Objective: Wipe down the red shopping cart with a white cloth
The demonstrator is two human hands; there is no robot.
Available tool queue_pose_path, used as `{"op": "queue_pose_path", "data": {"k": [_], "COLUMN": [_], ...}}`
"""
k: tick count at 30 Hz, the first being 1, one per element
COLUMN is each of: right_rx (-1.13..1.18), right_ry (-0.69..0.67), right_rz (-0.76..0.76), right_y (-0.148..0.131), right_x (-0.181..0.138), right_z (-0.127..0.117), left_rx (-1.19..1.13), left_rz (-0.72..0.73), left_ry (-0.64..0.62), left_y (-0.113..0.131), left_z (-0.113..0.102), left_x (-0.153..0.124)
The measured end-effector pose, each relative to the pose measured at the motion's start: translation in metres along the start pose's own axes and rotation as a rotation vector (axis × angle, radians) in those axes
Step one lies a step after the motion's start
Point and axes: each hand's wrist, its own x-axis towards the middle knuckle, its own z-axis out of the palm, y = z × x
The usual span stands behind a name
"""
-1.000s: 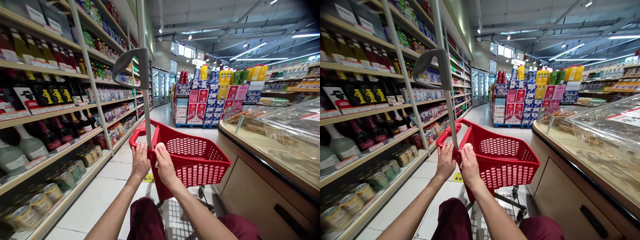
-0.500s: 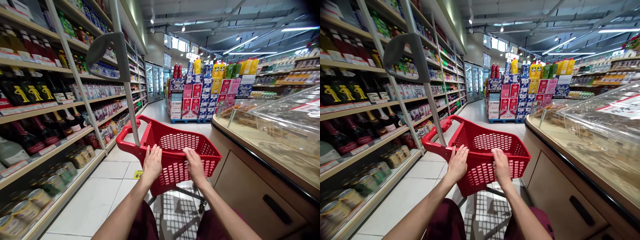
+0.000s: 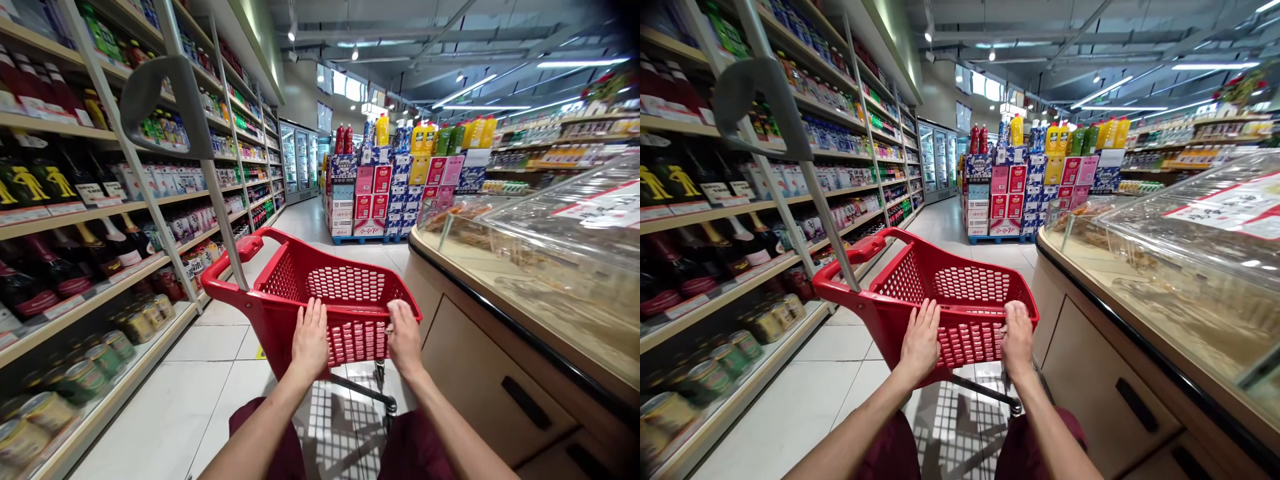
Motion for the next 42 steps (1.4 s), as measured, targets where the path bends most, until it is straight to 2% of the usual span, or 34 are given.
{"op": "queue_pose_path", "data": {"k": [4,9,11,14,15,17,20,23,26,30,32,36,38,42], "right_rx": [0.067,-0.04,-0.013,0.079,0.088,0.057,-0.004,-0.005,0.017,0.1,0.118,0.105,0.121,0.165], "right_ry": [-0.122,0.004,-0.046,-0.161,-0.154,-0.057,0.029,-0.022,-0.059,0.027,0.053,-0.094,-0.144,-0.036], "right_rz": [-0.209,-0.01,-0.07,-0.257,-0.26,-0.16,-0.021,-0.053,-0.102,-0.084,-0.123,-0.275,-0.301,-0.26], "right_y": [-0.006,0.021,0.016,0.002,0.002,0.013,0.038,0.048,0.041,0.028,0.024,0.016,0.008,-0.011], "right_x": [-0.001,-0.001,-0.002,0.001,0.003,0.004,-0.016,-0.061,-0.087,-0.056,-0.044,-0.064,-0.071,-0.053], "right_z": [-0.003,-0.013,-0.012,-0.012,-0.014,-0.018,-0.018,-0.011,-0.013,-0.03,-0.031,-0.02,-0.019,-0.021], "left_rx": [0.013,0.01,0.01,0.026,0.032,0.041,0.044,0.042,0.04,0.041,0.042,0.043,0.045,0.06], "left_rz": [0.009,-0.01,-0.017,-0.026,-0.027,-0.03,-0.038,-0.031,-0.017,-0.014,-0.015,0.006,0.031,0.002], "left_ry": [0.005,0.022,0.036,0.075,0.088,0.104,0.1,0.076,0.049,0.057,0.072,0.076,0.069,0.092], "left_y": [0.002,0.004,0.006,0.009,0.009,0.01,0.011,0.01,0.009,0.008,0.008,0.006,0.004,-0.005], "left_z": [-0.002,0.003,0.005,0.009,0.01,0.013,0.015,0.013,0.01,0.01,0.012,0.012,0.008,-0.003], "left_x": [-0.004,-0.008,-0.009,-0.009,-0.01,-0.01,-0.01,-0.01,-0.009,-0.009,-0.01,-0.011,-0.011,-0.009]}}
